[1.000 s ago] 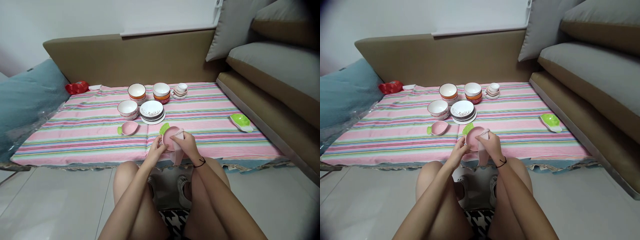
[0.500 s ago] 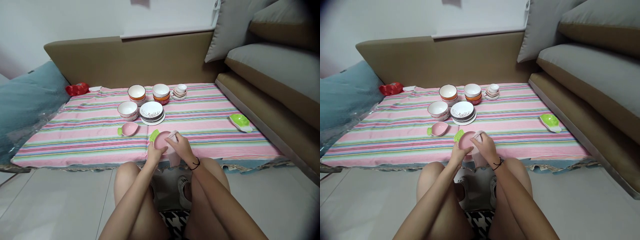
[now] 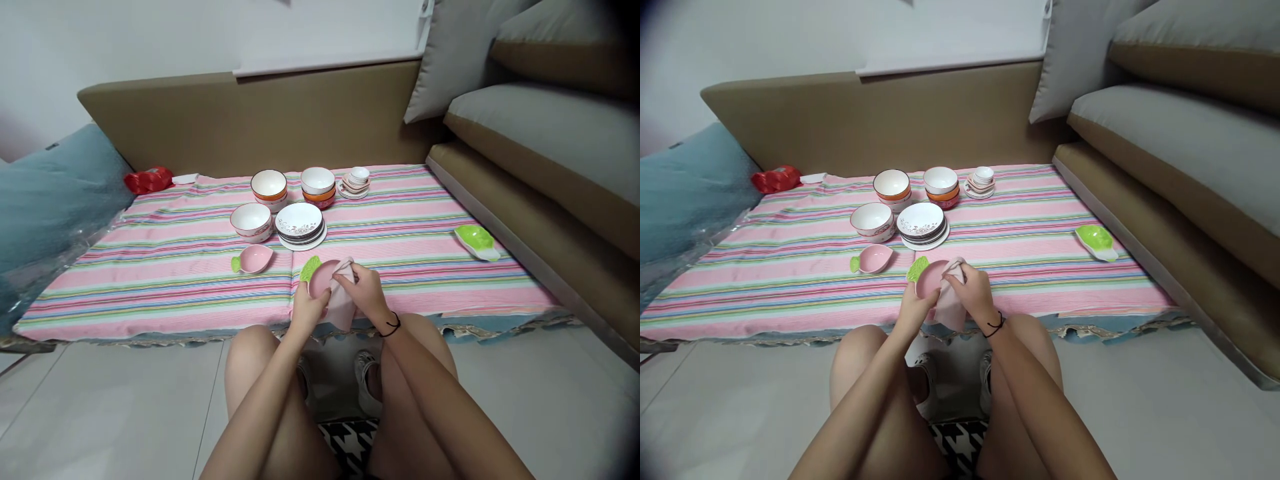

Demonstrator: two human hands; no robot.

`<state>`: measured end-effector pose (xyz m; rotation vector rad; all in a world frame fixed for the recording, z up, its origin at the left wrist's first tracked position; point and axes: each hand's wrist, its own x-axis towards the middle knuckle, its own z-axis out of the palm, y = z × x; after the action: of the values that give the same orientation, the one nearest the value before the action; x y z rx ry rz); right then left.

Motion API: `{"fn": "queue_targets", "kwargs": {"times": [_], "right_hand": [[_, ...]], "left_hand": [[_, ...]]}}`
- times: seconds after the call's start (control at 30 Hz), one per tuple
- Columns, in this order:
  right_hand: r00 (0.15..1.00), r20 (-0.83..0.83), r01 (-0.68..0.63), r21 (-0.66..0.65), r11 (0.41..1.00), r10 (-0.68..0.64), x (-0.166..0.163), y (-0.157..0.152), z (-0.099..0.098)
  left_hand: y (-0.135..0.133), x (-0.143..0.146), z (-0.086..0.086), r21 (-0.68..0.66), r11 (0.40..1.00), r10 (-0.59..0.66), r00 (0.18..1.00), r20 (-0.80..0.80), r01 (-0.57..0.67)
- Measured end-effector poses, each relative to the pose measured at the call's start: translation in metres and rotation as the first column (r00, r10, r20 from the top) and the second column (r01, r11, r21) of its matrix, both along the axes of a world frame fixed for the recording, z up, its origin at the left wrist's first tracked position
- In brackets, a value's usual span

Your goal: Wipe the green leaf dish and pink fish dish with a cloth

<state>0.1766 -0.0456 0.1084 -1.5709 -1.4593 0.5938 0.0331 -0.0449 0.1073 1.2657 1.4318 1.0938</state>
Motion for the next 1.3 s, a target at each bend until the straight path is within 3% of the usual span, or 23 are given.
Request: {"fn": "queue_targets", "kwargs": {"times": [0.23,0.33,0.43,0.6,0.77,0.93,1.1,1.2,1.3], "right_hand": [[0.993,0.115,0.028,0.074,0.997,-0.036,0.011,0.001,0.002],[0.991,0.128,-0.043,0.086,0.995,0.031,0.015,0.001,0.002],[0.978,0.149,-0.161,0.091,0.983,0.146,0.018,0.002,0.003],[0.931,0.231,-0.308,0.087,0.947,0.282,0.019,0.001,0.002],[0.906,0.318,-0.316,0.068,0.946,0.28,0.016,-0.003,0.001],[0.935,0.282,-0.25,0.094,0.964,0.215,0.012,-0.002,0.001],[0.985,0.155,-0.085,0.086,0.993,0.071,0.011,0.002,-0.001],[0.996,0.069,-0.052,0.024,0.998,0.05,0.009,0.003,-0.002],[1.0,-0.004,-0.029,-0.018,0.999,0.029,0.007,0.003,-0.004]], "left_hand": [[-0.005,0.002,0.01,0.032,0.995,-0.086,0.992,-0.087,0.089],[-0.006,-0.001,0.011,0.02,0.993,-0.116,0.985,-0.13,0.119],[-0.007,-0.006,0.015,0.037,0.979,-0.2,0.979,-0.051,0.202],[-0.01,-0.013,0.02,-0.162,0.927,-0.337,0.941,0.039,0.339],[-0.012,-0.016,0.02,-0.303,0.828,-0.479,0.876,0.054,0.472],[-0.01,-0.014,0.021,-0.274,0.864,-0.424,0.904,0.054,0.422],[-0.006,-0.009,0.016,-0.062,0.965,-0.256,0.967,0.014,0.256],[-0.006,-0.006,0.013,0.086,0.978,-0.19,0.982,-0.007,0.19],[-0.007,-0.002,0.014,0.124,0.98,-0.161,0.986,0.034,0.155]]}}
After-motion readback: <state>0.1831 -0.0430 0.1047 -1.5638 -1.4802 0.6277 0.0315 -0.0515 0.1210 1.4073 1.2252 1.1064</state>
